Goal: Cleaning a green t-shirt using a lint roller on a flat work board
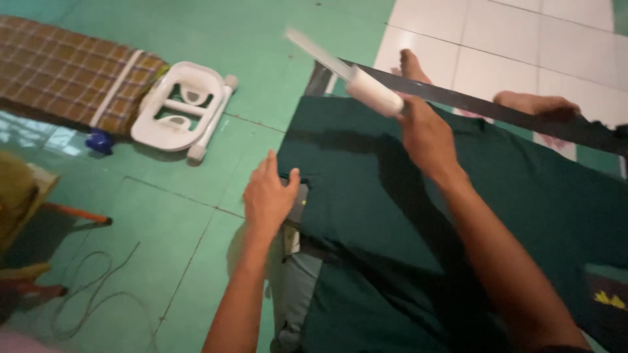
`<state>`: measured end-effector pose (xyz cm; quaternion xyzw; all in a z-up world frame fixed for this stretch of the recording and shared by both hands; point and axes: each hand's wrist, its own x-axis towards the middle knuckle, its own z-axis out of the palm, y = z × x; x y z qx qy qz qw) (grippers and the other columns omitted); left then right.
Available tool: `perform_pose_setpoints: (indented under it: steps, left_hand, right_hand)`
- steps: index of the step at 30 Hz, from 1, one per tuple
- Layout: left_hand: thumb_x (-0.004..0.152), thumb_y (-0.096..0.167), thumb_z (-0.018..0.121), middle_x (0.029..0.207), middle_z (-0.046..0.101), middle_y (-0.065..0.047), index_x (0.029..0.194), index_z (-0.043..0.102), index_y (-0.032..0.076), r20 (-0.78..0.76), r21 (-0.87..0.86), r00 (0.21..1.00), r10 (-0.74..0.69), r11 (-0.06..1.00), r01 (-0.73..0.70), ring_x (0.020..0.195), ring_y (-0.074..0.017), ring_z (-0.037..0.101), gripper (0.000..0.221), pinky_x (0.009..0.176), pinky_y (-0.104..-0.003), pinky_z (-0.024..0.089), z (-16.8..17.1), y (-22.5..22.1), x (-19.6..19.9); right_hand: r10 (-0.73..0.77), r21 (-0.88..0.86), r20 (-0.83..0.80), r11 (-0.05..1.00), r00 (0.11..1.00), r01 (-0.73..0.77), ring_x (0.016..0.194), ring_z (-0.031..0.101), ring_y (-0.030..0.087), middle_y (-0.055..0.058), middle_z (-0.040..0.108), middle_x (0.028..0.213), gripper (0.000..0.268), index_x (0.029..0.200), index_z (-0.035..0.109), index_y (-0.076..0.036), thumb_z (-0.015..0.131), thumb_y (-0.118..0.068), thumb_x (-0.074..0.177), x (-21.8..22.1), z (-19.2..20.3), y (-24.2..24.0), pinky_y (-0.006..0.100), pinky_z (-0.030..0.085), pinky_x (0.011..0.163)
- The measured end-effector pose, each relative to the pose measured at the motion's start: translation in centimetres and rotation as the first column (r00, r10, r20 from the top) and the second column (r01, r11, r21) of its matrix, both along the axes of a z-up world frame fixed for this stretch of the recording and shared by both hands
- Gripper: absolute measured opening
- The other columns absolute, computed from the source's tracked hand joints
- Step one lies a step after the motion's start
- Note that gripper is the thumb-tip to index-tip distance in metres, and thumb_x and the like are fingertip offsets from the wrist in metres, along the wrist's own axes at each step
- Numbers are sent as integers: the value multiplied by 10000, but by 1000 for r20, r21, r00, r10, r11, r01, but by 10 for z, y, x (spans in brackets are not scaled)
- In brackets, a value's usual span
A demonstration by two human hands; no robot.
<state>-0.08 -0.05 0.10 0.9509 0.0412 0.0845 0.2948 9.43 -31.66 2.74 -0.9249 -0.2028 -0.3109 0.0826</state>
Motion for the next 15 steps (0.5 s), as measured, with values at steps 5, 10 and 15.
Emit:
perform_pose_setpoints:
  steps: [5,10,15]
  left_hand:
    - [906,321,747,1298,630,-238,1367,631,3,388,125,920,-57,992,8,1221,-445,605,572,988,-567,484,-10,1,-4]
    - [960,381,691,1478,582,-109,1362,658,112,350,147,903,-249,967,210,1464,-345,440,484,1188,-628,268,-8,-11,-1]
    - [957,214,767,963,697,-65,942,705,104,477,272,787,-392,917,292,860,-293,636,127,770,-415,492,19,-26,-22]
  right_hand:
    - [-90,410,-428,868,899,282,977,600,606,346,616,1036,256,1298,519,27,491,-171,1139,-86,4,-110,674,463,758]
    - [-372,376,-561,681,739,628,834,541,299,160,586,964,214,1138,553,-37,503,-130,952,-150,8,-204,451,398,716]
    - [-554,226,-464,681,691,697,754,598,271,136,630,823,153,955,584,-52,695,-137,894,-209,11,-246,438,412,683]
